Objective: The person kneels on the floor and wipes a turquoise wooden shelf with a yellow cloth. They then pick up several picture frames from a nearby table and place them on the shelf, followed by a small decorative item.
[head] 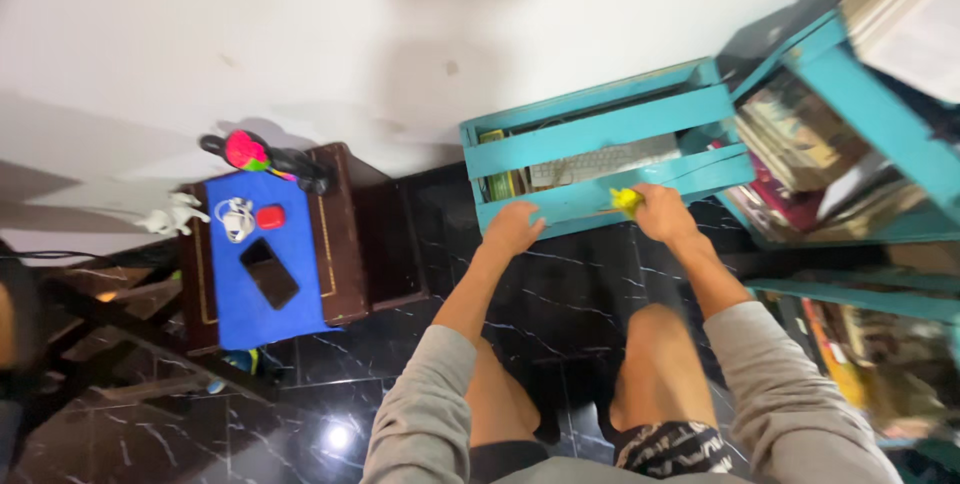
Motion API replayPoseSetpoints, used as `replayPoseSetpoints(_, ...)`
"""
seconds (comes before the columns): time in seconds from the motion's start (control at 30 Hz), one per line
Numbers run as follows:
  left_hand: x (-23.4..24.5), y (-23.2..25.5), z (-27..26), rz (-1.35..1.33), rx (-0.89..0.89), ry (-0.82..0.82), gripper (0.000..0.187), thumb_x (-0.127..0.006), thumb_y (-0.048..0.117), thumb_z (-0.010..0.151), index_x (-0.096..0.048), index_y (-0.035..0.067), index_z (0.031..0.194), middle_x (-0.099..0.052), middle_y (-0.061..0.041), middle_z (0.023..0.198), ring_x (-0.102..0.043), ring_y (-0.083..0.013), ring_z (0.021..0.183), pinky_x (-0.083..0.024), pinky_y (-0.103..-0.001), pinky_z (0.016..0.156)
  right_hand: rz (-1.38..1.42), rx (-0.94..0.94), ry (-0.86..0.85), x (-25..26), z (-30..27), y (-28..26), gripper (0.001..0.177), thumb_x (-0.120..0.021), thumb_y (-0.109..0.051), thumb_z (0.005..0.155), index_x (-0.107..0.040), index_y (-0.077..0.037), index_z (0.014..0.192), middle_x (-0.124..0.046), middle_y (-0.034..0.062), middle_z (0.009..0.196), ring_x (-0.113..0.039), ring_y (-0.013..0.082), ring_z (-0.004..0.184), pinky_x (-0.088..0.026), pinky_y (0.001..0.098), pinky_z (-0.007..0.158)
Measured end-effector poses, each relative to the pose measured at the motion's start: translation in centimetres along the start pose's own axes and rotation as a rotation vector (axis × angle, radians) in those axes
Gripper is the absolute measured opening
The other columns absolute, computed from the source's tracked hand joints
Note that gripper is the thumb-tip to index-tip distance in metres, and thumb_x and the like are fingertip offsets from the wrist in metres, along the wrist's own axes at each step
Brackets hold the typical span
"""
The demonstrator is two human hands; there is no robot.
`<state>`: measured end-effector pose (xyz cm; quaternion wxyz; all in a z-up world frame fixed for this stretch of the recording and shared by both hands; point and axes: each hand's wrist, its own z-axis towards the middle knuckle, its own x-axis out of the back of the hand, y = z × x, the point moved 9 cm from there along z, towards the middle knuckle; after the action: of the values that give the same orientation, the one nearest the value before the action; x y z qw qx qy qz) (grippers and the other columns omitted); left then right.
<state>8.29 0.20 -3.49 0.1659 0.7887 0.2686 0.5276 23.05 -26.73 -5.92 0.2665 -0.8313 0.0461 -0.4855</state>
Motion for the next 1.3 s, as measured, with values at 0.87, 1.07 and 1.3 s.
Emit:
replayPoseSetpoints(0.87, 32.4, 33.6, -18.0, -0.585, -0.186, 0.335, 0.032, -0.075, 0.029, 0.087, -0.071, 0.020, 0.117, -0.077, -0.008, 0.101, -0.073, -0.0231, 0.099, -0.059, -0.037, 0.088, 1.548, -0.118, 0.236, 29.9, -31.4, -22.6, 0.052, -0.045, 0.008, 0.074, -0.058, -0.009, 0.122, -0.063, 0.0082, 0.111, -0.064, 0.0236, 0.097, -0.056, 0.0382, 0.083)
replayPoseSetpoints(1.07, 35.6, 39.7, -21.2, -0.326, -0.451, 0.375, 0.016, -0.069, 0.024, 0.092, -0.073, 0.016, 0.105, -0.076, -0.010, 0.094, -0.072, -0.0313, 0.099, -0.056, -0.045, 0.091, 0.870, 0.324, 0.529, 37.9, -36.5, -29.1, 0.045, -0.072, -0.004, 0.089, -0.063, -0.008, 0.133, -0.062, 0.0167, 0.126, -0.061, 0.0389, 0.117, -0.051, 0.0551, 0.096)
replayPoseSetpoints(1.3, 38.3, 42.6, -25.5, -0.310, -0.581, 0.391, 0.011, -0.065, 0.023, 0.096, -0.068, 0.017, 0.106, -0.075, -0.009, 0.093, -0.070, -0.0358, 0.099, -0.055, -0.048, 0.089, 0.930, 0.378, 0.486, 36.0, -36.5, -30.0, 0.037, -0.082, -0.003, 0.088, -0.068, 0.000, 0.123, -0.070, 0.0153, 0.090, -0.068, 0.0209, 0.083, -0.056, 0.0390, 0.075)
